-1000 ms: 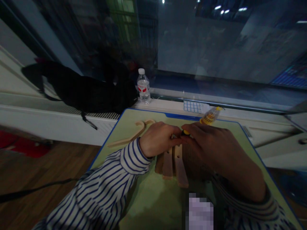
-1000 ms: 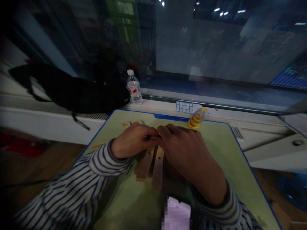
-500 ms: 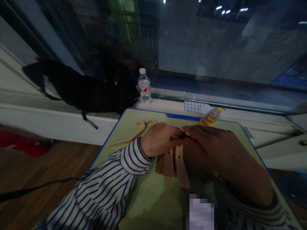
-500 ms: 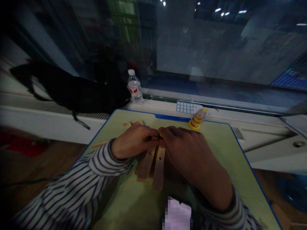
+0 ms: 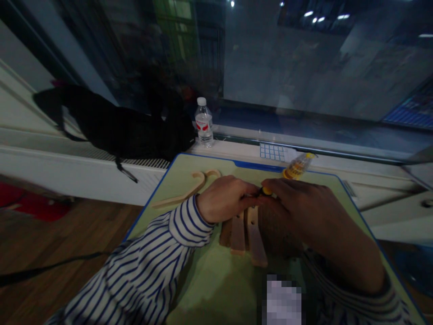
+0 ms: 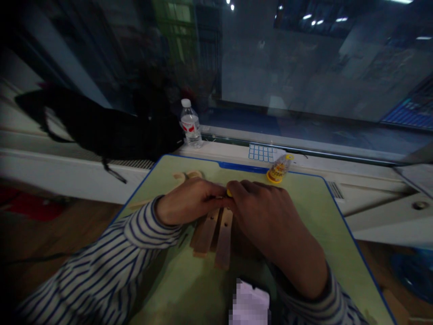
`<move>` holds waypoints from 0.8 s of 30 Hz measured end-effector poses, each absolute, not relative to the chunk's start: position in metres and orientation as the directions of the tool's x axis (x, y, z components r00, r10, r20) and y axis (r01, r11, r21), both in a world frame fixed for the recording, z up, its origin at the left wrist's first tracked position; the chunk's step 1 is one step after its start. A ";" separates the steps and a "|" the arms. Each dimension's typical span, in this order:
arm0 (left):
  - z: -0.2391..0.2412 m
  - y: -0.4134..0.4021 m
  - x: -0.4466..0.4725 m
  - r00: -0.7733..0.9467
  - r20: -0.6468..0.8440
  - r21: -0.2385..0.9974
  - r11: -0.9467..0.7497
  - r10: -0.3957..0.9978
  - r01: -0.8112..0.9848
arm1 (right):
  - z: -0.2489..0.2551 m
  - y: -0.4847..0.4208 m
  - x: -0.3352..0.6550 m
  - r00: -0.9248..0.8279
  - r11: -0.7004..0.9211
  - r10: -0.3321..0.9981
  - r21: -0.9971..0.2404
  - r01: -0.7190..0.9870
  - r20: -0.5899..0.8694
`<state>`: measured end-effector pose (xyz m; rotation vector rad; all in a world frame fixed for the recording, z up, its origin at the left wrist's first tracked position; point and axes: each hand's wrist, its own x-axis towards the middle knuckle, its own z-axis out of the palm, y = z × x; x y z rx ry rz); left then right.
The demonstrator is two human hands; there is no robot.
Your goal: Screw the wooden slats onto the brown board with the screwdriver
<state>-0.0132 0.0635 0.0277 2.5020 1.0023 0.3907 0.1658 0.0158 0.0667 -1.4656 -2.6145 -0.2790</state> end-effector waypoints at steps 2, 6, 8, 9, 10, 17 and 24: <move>0.028 0.063 -0.013 0.691 0.104 0.469 -0.647 0.716 0.601 | 0.066 0.016 0.166 -0.516 0.506 0.832 0.103 0.857 0.206; 0.029 0.063 -0.012 0.655 0.110 0.463 -0.622 0.748 0.632 | 0.064 0.016 0.167 -0.507 0.496 0.834 0.108 0.862 0.217; 0.029 0.064 -0.012 0.643 0.115 0.457 -0.615 0.757 0.643 | 0.064 0.016 0.166 -0.511 0.500 0.831 0.110 0.859 0.219; 0.028 0.064 -0.012 0.641 0.118 0.454 -0.615 0.759 0.644 | 0.064 0.016 0.166 -0.515 0.504 0.829 0.109 0.857 0.216; 0.028 0.064 -0.012 0.641 0.121 0.453 -0.617 0.758 0.643 | 0.064 0.016 0.166 -0.519 0.508 0.827 0.109 0.855 0.218; 0.025 0.065 -0.014 0.654 0.131 0.467 -0.629 0.745 0.622 | 0.067 0.013 0.169 -0.560 0.564 0.803 0.041 0.825 0.203; 0.024 0.068 -0.016 0.691 0.115 0.496 -0.644 0.713 0.582 | 0.068 0.014 0.167 -0.543 0.555 0.820 -0.021 0.831 0.179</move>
